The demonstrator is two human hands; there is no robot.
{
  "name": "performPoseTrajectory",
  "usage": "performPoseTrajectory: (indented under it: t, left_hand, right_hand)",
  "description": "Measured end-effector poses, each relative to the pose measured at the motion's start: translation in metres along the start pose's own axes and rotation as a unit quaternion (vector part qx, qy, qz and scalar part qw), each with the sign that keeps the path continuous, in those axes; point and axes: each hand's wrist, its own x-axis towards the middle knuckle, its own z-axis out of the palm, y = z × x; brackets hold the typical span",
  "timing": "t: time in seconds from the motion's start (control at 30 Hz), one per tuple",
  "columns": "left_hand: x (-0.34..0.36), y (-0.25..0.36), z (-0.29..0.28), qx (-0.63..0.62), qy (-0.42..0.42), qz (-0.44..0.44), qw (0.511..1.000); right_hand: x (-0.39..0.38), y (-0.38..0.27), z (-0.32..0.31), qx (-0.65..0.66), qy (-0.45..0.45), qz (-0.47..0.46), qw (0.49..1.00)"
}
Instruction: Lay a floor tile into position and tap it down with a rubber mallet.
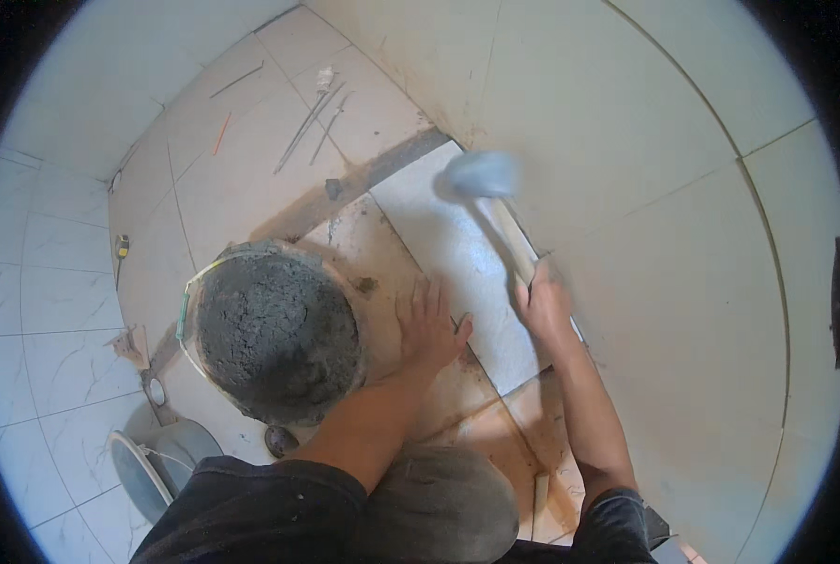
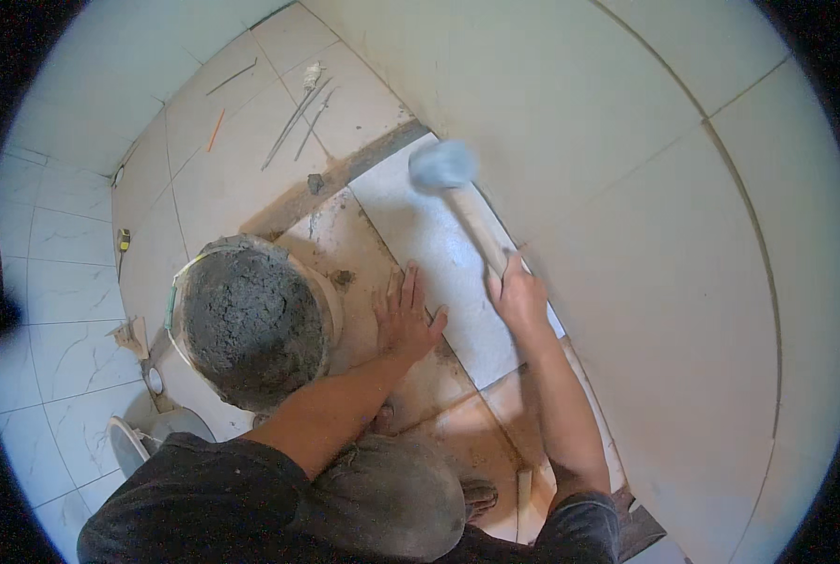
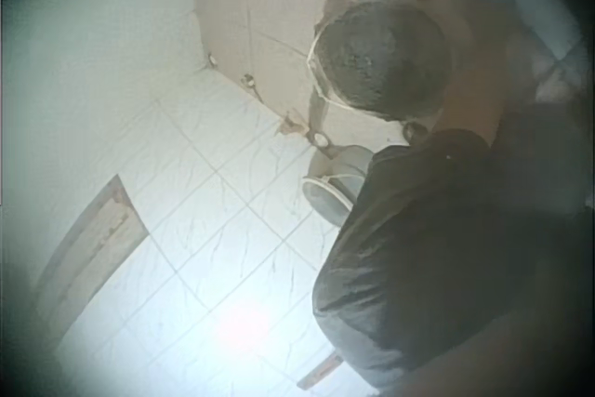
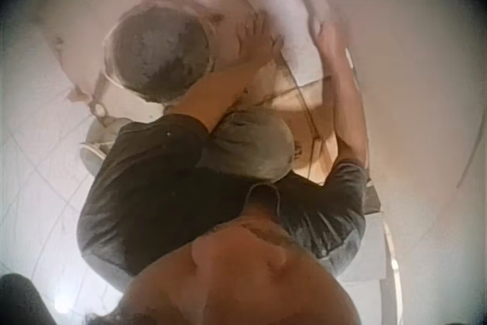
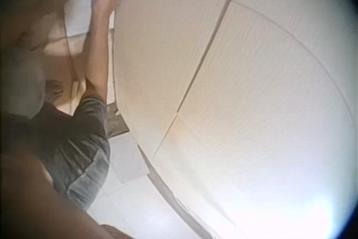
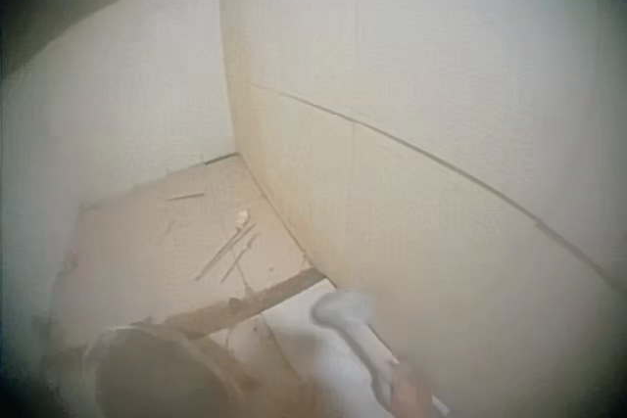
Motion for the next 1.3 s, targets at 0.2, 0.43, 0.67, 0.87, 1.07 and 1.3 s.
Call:
performPoseTrajectory:
  t: [0.2, 0.43, 0.67, 0.87, 1.07, 1.3]
  left_hand:
    - [-0.008, -0.006, -0.005, 0.006, -0.006, -0.013, 1.000]
    - [-0.002, -0.001, -0.001, 0.016, -0.007, -0.005, 1.000]
    - [-0.002, -0.004, -0.002, 0.006, 0.017, -0.001, 1.000]
    - [-0.002, -0.003, -0.001, 0.009, -0.007, 0.003, 1.000]
    - [-0.002, -0.004, -0.005, -0.001, -0.018, -0.005, 1.000]
    - [0.000, -0.004, -0.005, -0.003, -0.013, -0.004, 1.000]
  right_hand:
    - [-0.004, -0.030, -0.018, 0.219, 0.101, -0.044, 0.970]
    - [-0.004, -0.008, -0.001, 0.022, 0.034, -0.030, 0.999]
    - [0.007, -0.038, -0.024, 0.220, 0.126, -0.042, 0.966]
    - [-0.002, -0.006, 0.002, 0.036, 0.043, -0.047, 0.997]
    - [0.005, -0.031, -0.011, 0.216, 0.153, -0.056, 0.963]
    - [-0.003, -0.005, 0.001, 0.028, 0.047, -0.021, 0.998]
